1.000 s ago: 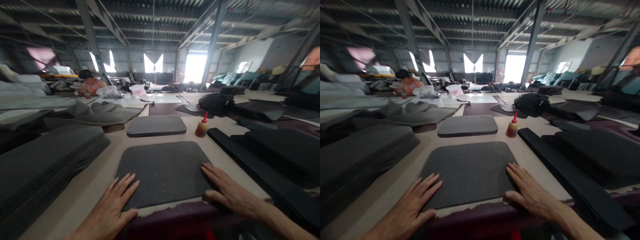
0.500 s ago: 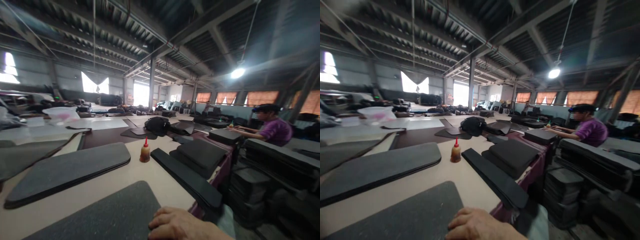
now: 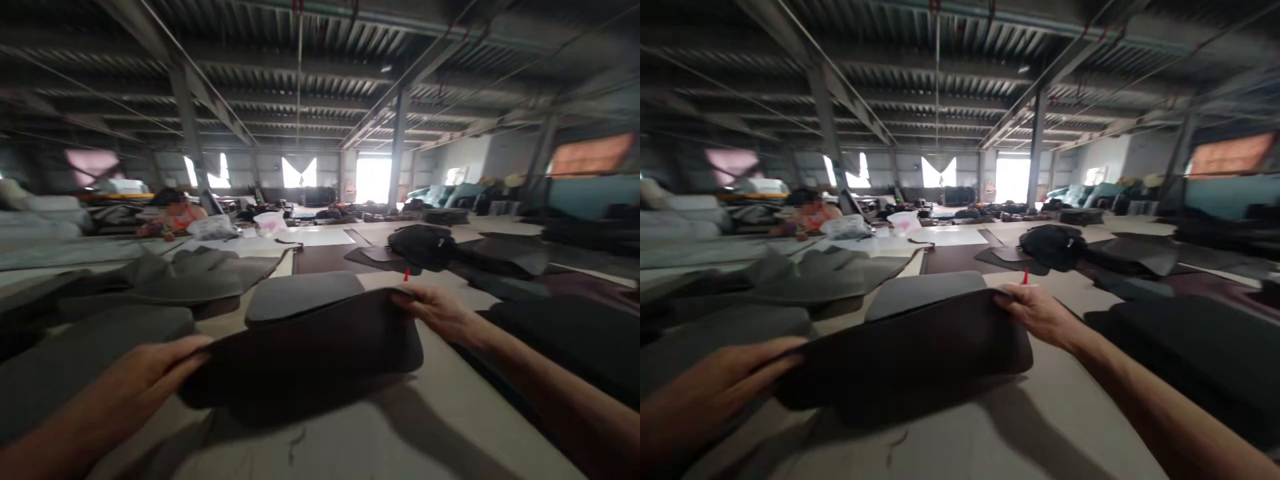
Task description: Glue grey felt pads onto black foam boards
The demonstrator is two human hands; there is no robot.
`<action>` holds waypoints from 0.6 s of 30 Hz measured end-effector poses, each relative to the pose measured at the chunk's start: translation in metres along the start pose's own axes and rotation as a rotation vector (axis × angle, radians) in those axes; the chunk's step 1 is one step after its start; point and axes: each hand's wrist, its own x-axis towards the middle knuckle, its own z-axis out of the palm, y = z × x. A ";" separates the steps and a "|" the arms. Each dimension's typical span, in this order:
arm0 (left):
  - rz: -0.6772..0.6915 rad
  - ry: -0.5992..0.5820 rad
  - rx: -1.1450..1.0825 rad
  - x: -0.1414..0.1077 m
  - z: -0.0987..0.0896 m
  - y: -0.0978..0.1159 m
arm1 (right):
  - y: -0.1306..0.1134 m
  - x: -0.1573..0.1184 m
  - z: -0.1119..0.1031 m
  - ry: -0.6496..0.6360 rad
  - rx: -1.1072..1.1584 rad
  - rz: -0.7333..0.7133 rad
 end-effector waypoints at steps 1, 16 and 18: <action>-0.025 -0.092 -0.066 0.008 -0.015 0.001 | 0.004 0.022 -0.003 0.029 0.037 -0.004; 0.058 0.234 0.022 0.143 0.074 -0.041 | 0.083 0.161 0.021 0.455 -0.662 -0.279; 0.017 0.128 0.013 0.137 0.123 -0.049 | 0.119 0.154 0.045 0.301 -0.718 -0.167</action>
